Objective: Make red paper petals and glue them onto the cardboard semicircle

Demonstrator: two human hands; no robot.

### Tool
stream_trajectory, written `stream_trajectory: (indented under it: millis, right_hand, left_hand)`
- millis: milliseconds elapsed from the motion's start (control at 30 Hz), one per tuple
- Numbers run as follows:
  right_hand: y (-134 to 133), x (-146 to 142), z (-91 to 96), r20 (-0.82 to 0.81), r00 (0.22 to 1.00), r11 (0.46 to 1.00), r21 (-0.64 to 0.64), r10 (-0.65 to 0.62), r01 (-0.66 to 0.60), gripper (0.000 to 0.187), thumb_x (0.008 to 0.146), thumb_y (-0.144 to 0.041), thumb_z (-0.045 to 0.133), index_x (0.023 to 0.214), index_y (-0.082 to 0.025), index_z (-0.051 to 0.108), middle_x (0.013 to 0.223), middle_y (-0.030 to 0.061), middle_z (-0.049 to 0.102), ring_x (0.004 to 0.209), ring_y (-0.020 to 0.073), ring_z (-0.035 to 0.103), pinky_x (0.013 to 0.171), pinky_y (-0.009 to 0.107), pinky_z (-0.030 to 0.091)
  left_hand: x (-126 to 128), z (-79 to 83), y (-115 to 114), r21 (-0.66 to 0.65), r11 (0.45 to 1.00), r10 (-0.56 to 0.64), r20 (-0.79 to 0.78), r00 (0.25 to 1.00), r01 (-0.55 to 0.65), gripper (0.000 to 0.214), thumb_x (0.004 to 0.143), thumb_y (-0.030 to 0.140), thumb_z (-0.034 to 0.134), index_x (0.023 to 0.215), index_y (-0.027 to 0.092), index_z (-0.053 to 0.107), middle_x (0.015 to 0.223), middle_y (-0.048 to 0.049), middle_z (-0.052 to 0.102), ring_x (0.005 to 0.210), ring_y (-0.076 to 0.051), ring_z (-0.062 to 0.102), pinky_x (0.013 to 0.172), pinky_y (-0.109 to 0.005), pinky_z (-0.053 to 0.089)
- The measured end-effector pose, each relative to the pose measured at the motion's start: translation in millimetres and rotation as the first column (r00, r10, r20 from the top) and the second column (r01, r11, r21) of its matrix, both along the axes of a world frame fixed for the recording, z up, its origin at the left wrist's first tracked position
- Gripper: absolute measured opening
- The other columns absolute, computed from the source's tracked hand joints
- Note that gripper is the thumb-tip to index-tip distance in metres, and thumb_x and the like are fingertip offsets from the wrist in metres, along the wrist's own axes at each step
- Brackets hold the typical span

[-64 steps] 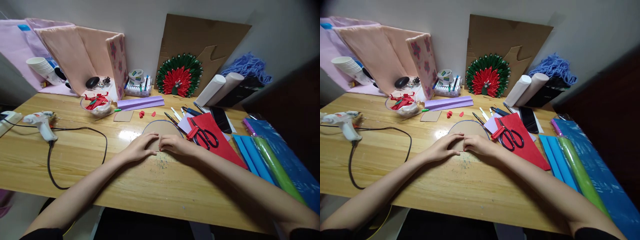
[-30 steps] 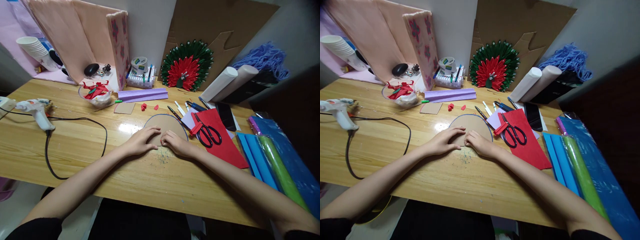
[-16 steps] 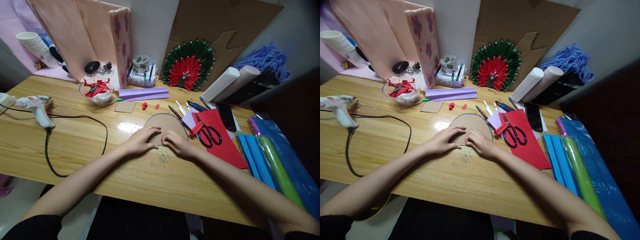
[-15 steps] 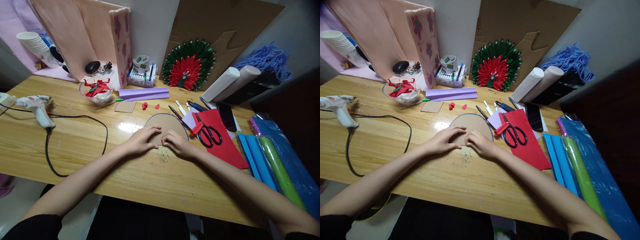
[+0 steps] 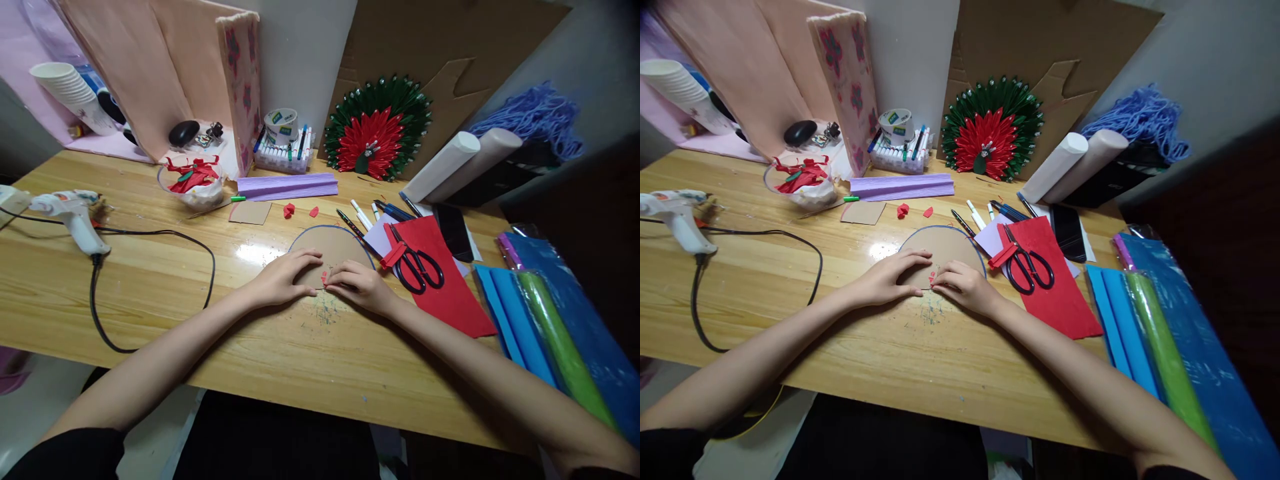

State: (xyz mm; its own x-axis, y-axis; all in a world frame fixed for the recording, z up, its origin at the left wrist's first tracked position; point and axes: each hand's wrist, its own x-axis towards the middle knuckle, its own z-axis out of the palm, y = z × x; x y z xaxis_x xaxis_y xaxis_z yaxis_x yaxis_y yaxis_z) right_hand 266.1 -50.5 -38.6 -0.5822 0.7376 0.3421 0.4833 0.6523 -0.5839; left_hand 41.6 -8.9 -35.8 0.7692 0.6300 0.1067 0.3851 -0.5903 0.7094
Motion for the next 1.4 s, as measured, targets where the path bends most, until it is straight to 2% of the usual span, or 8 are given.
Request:
stream_trajectory:
  millis: [200, 333, 600, 867, 1000, 1100, 1267, 1400]
  right_hand:
    - [-3.2, -3.9, -1.9, 0.199, 0.98, 0.985, 0.171, -0.001, -0.033, 0.018, 0.091, -0.021, 0.043, 0.09, -0.018, 0.06, 0.086, 0.0113, 0.063, 0.08, 0.0213, 0.057, 0.07, 0.036, 0.049]
    - [-4.9, -11.5, -3.9, 0.265, 0.962, 0.979, 0.205, -0.07, 0.015, 0.019, 0.093, -0.02, 0.038, 0.088, -0.016, 0.056, 0.083, 0.0119, 0.059, 0.079, 0.022, 0.051, 0.07, 0.037, 0.047]
    - [6.8, -9.1, -13.1, 0.274, 0.961, 1.0, 0.002, 0.021, -0.023, 0.017, 0.094, -0.019, 0.034, 0.084, -0.018, 0.047, 0.086, 0.0093, 0.052, 0.081, 0.0209, 0.043, 0.074, 0.036, 0.043]
    - [-3.9, -5.6, -6.0, 0.206, 0.961, 0.983, -0.027, 0.184, -0.182, 0.016, 0.094, -0.02, 0.035, 0.085, -0.018, 0.049, 0.085, 0.0075, 0.053, 0.081, 0.0189, 0.044, 0.074, 0.033, 0.042]
    - [-12.2, -0.9, -2.1, -0.083, 0.991, 0.989, -0.112, -0.102, 0.092, 0.014, 0.093, -0.022, 0.039, 0.083, -0.019, 0.049, 0.08, 0.0051, 0.053, 0.076, 0.0171, 0.049, 0.07, 0.031, 0.043]
    - [-11.4, 2.7, -0.2, -0.263, 0.898, 0.928, -0.227, -0.352, 0.297, 0.009, 0.089, -0.024, 0.048, 0.082, -0.02, 0.052, 0.078, 0.0025, 0.052, 0.072, 0.0155, 0.052, 0.066, 0.029, 0.044]
    - [19.5, -10.3, 17.0, -0.317, 0.877, 0.925, -0.244, -0.361, 0.292, 0.008, 0.081, -0.025, 0.059, 0.077, -0.019, 0.06, 0.078, 0.0033, 0.059, 0.074, 0.0159, 0.057, 0.067, 0.029, 0.047]
    - [82.6, -67.6, 46.4, -0.338, 0.898, 0.955, -0.19, -0.282, 0.228, 0.01, 0.078, -0.026, 0.062, 0.075, -0.017, 0.064, 0.075, 0.0036, 0.066, 0.071, 0.0155, 0.061, 0.066, 0.027, 0.048]
  left_hand:
    - [0.1, 1.0, -0.4, 0.039, 0.999, -0.005, -0.016, 1.0, 0.006, 0.057, 0.078, 0.043, 0.062, 0.128, 0.023, 0.045, 0.139, -0.009, 0.044, 0.128, -0.021, 0.04, 0.104, -0.039, 0.034]
    - [2.0, 1.0, -2.2, 0.146, 0.983, -0.09, -0.14, 0.986, 0.11, 0.052, 0.089, 0.045, 0.044, 0.137, 0.024, 0.038, 0.145, -0.0048, 0.037, 0.136, -0.021, 0.028, 0.11, -0.039, 0.023]
    - [5.7, -2.9, -6.3, 0.233, 0.966, -0.057, -0.237, 0.97, 0.114, 0.049, 0.094, 0.043, 0.03, 0.139, 0.026, 0.034, 0.148, -0.0003, 0.031, 0.137, -0.02, 0.024, 0.111, -0.037, 0.019]
    - [4.2, -3.8, -7.1, 0.231, 0.967, -0.046, -0.245, 0.968, 0.104, 0.051, 0.092, 0.047, 0.031, 0.139, 0.026, 0.034, 0.148, -0.0009, 0.03, 0.138, -0.02, 0.023, 0.111, -0.037, 0.019]
    - [3.8, -3.0, -7.0, 0.24, 0.964, -0.049, -0.266, 0.963, 0.115, 0.052, 0.093, 0.048, 0.03, 0.14, 0.026, 0.033, 0.149, -0.0005, 0.028, 0.138, -0.021, 0.021, 0.111, -0.037, 0.019]
    - [2.5, -1.5, -8.0, 0.26, 0.958, -0.048, -0.274, 0.96, 0.122, 0.049, 0.093, 0.044, 0.031, 0.139, 0.027, 0.033, 0.149, -0.001, 0.027, 0.138, -0.023, 0.022, 0.11, -0.041, 0.02]
    - [0.7, 0.3, -12.5, 0.335, 0.921, -0.135, -0.21, 0.968, 0.201, 0.042, 0.095, 0.029, 0.031, 0.136, 0.024, 0.04, 0.143, -0.0046, 0.04, 0.133, -0.02, 0.032, 0.11, -0.041, 0.023]
    - [2.3, 1.6, -15.2, 0.41, 0.883, -0.169, -0.178, 0.969, 0.229, 0.04, 0.095, 0.021, 0.029, 0.129, 0.012, 0.048, 0.133, -0.0093, 0.052, 0.129, -0.017, 0.04, 0.108, -0.032, 0.029]
